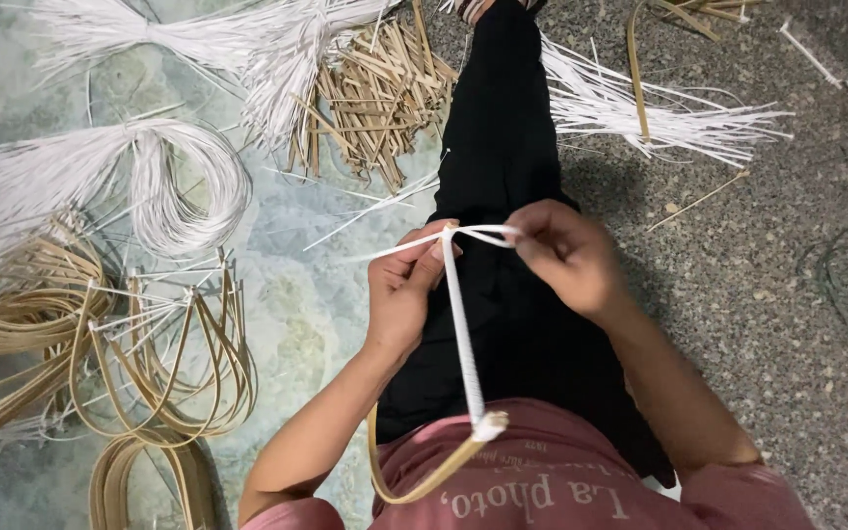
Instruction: Wrapping white plastic strips around bamboo arch frames to secure components.
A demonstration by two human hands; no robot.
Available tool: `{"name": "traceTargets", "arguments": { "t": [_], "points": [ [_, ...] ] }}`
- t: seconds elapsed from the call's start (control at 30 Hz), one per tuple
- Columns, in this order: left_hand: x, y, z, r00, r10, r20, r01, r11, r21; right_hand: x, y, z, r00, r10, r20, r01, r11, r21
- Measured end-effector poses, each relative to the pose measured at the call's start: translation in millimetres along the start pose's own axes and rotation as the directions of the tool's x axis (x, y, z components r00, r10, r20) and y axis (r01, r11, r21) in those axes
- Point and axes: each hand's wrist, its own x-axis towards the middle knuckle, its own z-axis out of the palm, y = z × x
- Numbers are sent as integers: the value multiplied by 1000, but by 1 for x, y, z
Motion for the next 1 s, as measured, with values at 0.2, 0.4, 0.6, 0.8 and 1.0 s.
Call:
{"name": "traceTargets", "arguments": {
  "t": [0.2, 0.4, 0.6, 0.8, 1.0],
  "points": [
    [-11, -8, 3, 988, -133, 73, 140, 985, -102, -8, -39, -7, 922, -220, 318, 196, 975, 104],
    [-19, 9, -5, 981, -92, 169, 121, 978, -171, -34, -4, -10, 949, -83, 303, 135, 979, -154],
    [-23, 3, -9, 966, -89, 242, 118, 987, -110, -33, 0, -32, 945, -21, 326, 94, 973, -210],
    [-41, 3, 5, 886, -141, 442, 148, 989, 19, 7, -70, -15, 874, -155, 460, 300, 917, -261],
    [-48, -8, -4, 834, -221, 506, 143, 972, 189, 10, -81, 5, 683, -293, 669, 560, 799, -222]
  ]
}}
